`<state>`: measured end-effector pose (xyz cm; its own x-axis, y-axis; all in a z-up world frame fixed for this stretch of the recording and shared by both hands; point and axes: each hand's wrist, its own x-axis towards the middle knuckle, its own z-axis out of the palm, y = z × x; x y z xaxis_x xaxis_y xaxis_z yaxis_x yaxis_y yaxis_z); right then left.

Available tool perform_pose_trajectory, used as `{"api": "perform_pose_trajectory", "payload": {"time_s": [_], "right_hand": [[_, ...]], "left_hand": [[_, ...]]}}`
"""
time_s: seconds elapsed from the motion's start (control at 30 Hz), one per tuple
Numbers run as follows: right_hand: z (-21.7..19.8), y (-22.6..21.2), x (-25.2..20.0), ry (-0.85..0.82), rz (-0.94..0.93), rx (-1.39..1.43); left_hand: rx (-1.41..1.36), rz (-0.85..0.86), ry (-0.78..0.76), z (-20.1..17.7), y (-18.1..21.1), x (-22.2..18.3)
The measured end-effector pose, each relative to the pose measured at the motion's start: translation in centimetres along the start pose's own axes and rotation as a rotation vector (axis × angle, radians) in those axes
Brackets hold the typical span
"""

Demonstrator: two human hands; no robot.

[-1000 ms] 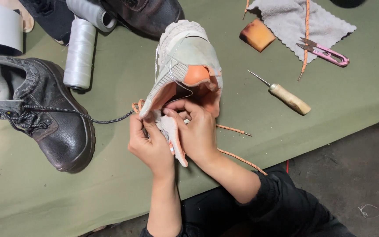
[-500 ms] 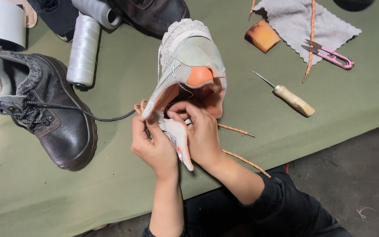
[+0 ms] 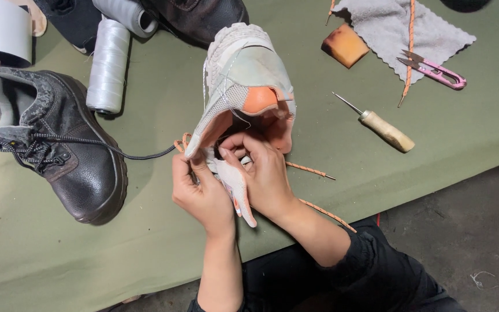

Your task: Hand-sewing the interior lining and upper of a sneaker at a repair bench.

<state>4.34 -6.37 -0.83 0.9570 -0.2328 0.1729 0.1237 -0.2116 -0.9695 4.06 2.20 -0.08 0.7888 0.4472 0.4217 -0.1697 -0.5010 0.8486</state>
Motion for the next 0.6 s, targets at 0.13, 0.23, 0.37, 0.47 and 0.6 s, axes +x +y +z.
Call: {"api": "perform_pose_trajectory", "payload": {"time_s": [0.13, 0.23, 0.37, 0.47, 0.6], "right_hand": [[-0.4, -0.4, 0.3, -0.04, 0.068, 0.046], [-0.2, 0.0, 0.5, -0.04, 0.111, 0.094], [-0.3, 0.0, 0.5, -0.067, 0.047, -0.027], [-0.4, 0.3, -0.3, -0.056, -0.035, -0.107], [-0.8, -0.8, 0.0, -0.033, 0.007, -0.075]], "left_hand": [[-0.012, 0.008, -0.008, 0.0, -0.3, -0.1], [-0.013, 0.008, -0.013, 0.1, -0.3, -0.1], [0.001, -0.005, -0.004, 0.0, -0.3, -0.1], [-0.012, 0.012, 0.009, 0.1, -0.7, 0.0], [-0.007, 0.02, 0.017, 0.1, -0.4, -0.3]]}}
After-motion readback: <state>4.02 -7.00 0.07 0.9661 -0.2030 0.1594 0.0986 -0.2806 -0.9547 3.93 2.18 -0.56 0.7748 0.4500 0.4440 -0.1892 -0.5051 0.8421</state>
